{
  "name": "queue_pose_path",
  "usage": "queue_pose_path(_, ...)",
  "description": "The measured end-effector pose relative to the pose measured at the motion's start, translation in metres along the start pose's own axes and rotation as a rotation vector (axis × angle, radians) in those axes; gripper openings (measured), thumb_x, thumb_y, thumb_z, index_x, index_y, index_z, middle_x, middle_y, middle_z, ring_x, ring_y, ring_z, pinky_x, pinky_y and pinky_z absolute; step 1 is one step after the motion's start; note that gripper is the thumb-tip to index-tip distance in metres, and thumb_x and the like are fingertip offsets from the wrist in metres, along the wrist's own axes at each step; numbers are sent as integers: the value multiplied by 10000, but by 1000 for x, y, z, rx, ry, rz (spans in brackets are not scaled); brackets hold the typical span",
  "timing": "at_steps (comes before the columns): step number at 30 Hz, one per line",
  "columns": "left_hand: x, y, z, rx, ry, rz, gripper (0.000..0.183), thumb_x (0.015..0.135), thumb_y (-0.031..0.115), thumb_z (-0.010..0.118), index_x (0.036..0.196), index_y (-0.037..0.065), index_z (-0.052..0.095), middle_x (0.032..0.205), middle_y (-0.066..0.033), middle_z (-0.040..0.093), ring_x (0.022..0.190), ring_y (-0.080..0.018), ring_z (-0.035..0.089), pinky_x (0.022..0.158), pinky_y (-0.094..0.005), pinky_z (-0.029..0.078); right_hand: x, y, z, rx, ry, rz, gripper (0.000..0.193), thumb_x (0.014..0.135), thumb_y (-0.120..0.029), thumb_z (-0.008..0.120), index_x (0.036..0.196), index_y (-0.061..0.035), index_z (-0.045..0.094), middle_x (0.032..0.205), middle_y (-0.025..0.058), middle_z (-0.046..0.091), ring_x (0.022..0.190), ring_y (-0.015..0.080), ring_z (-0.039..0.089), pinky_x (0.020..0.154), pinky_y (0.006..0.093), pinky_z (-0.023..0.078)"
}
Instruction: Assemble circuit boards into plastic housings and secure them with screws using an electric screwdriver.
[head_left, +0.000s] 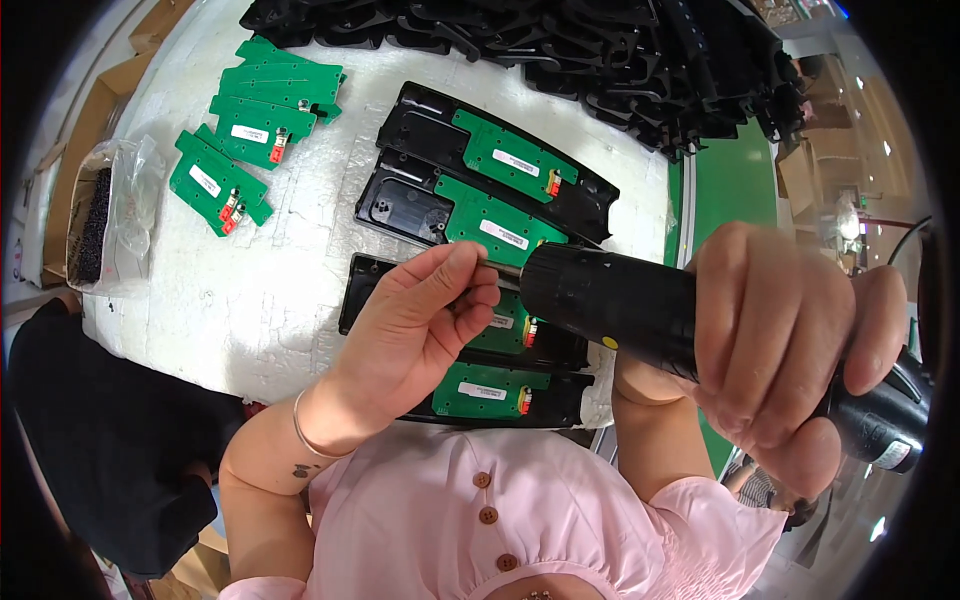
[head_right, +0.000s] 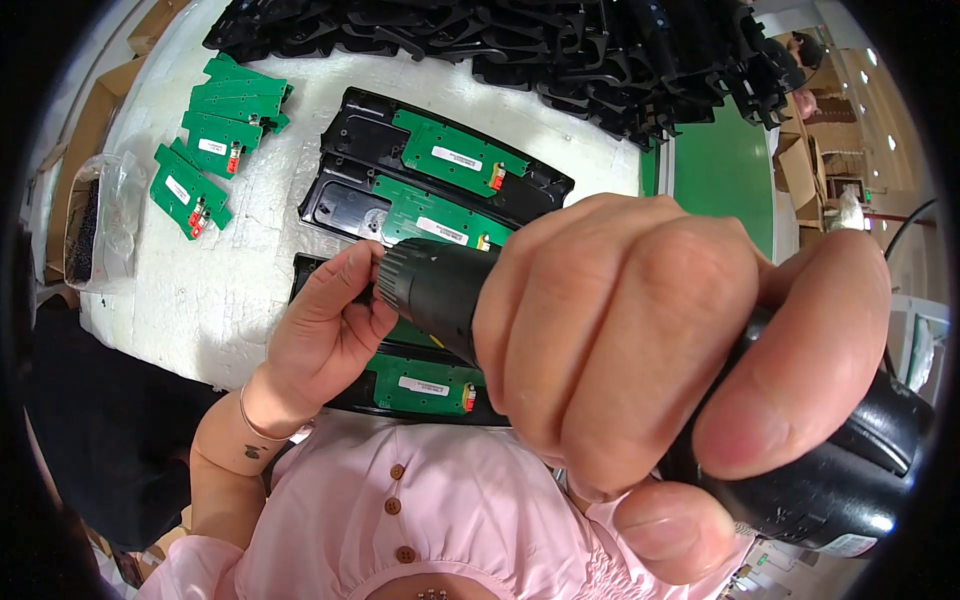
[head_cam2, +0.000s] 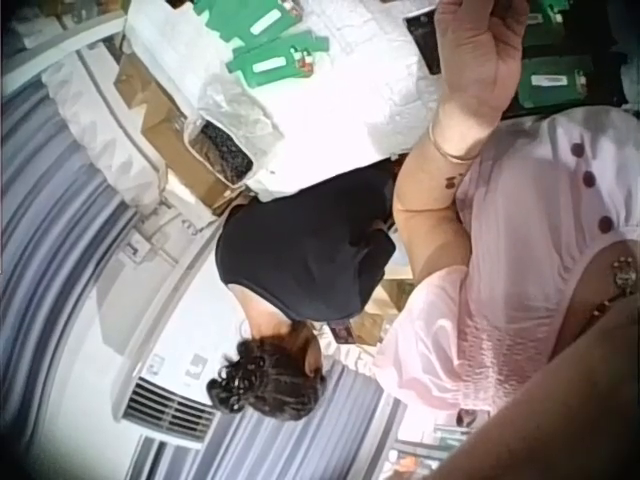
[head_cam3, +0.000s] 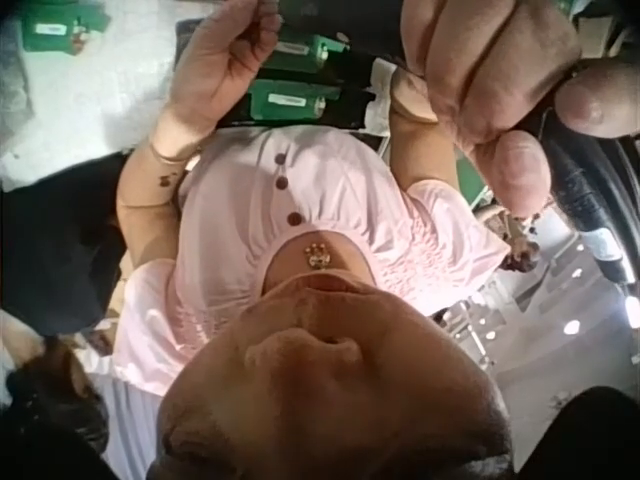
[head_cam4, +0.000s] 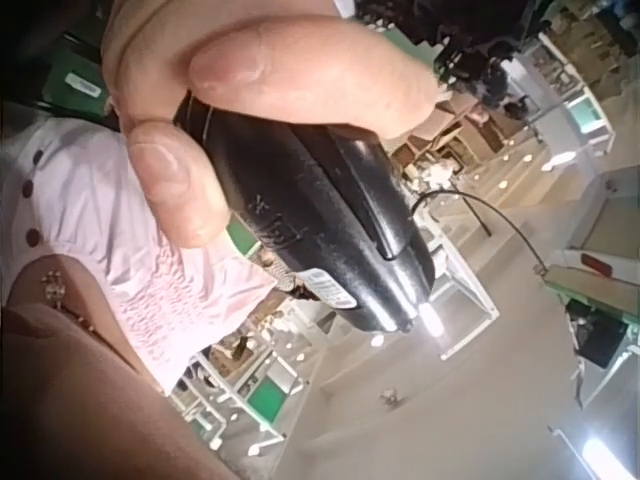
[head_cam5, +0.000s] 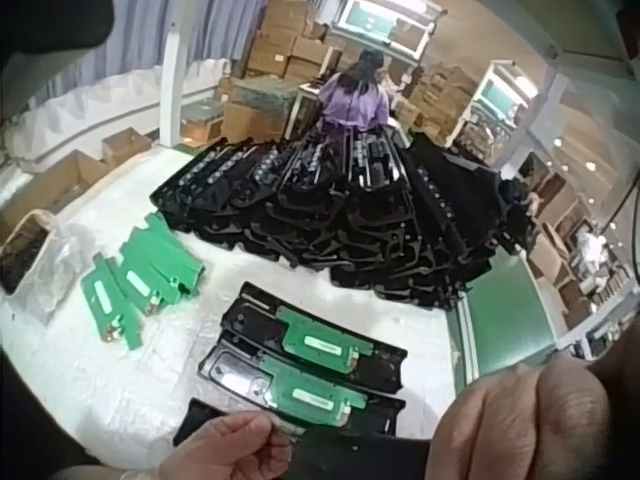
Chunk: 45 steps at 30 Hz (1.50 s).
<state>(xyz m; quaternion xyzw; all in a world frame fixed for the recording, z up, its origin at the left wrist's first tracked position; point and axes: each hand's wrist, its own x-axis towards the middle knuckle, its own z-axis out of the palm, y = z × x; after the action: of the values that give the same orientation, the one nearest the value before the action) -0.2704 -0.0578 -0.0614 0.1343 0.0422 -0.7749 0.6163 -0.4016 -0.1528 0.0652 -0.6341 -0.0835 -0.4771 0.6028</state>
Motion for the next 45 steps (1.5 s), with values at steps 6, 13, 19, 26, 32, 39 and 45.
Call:
queue_pose_path(6, -7, -12, 23, -16, 65, -144, 393, 928, 322, 445, 1111, -19, 515, 1038, -124, 573, 949, -186, 571, 855, -274, 461, 1, 11, -13, -70, -98, 42, 207, 729, -42, 515, 915, -72, 430, 508, -72, 479, 421, 40, 458, 459, 187, 387)
queue_pose_path(13, -12, -11, 2, 302, -8, -274, 320, 957, 167, 360, 1176, -56, 428, 1073, -194, 562, 1001, -266, 577, 883, -329, 475, -13, 55, -36, -164, 246, 205, 261, 680, 47, 522, 923, -1, 441, 620, 78, 495, 473, 130, 473, 453, 268, 417)
queue_pose_path(19, -17, -10, 3, 357, -39, -243, 154, 921, 104, 453, 1022, 7, 518, 951, -127, 598, 878, -191, 612, 751, -255, 500, -15, 60, -30, -370, 257, 285, 232, 682, -61, 435, 912, -30, 429, 555, 50, 405, 451, 131, 362, 490, 302, 365)
queue_pose_path(26, -16, -8, 7, 332, 58, -127, 140, 883, 66, 521, 1011, 16, 545, 926, -83, 608, 836, -143, 607, 730, -234, 508, -9, 66, -35, -244, 188, 322, 196, 695, -51, 464, 886, -33, 422, 553, 60, 411, 454, 131, 367, 484, 295, 364)
queue_pose_path(32, -15, -4, 4, 269, 81, -79, 144, 879, 48, 517, 1017, 24, 550, 924, -65, 605, 836, -128, 606, 727, -227, 513, -8, 68, -33, -234, 121, 303, 174, 710, -52, 467, 877, -33, 421, 561, 71, 428, 455, 129, 365, 463, 285, 348)
queue_pose_path(39, -12, -4, -1, 140, 38, -51, 160, 866, 63, 549, 1017, 14, 569, 935, -82, 617, 845, -147, 613, 755, -238, 511, -1, -2, -23, 26, -179, 67, 308, 663, 2, 583, 922, -86, 442, 574, -66, 555, 491, 28, 521, 505, 149, 409)
queue_pose_path(45, -12, -8, 2, 120, 16, -42, 179, 879, 134, 550, 1004, 9, 583, 907, -73, 620, 798, -131, 615, 710, -220, 520, -9, -7, 4, 192, 20, -64, 301, 637, -35, 707, 796, -97, 459, 548, -20, 578, 459, 68, 559, 500, 161, 501)
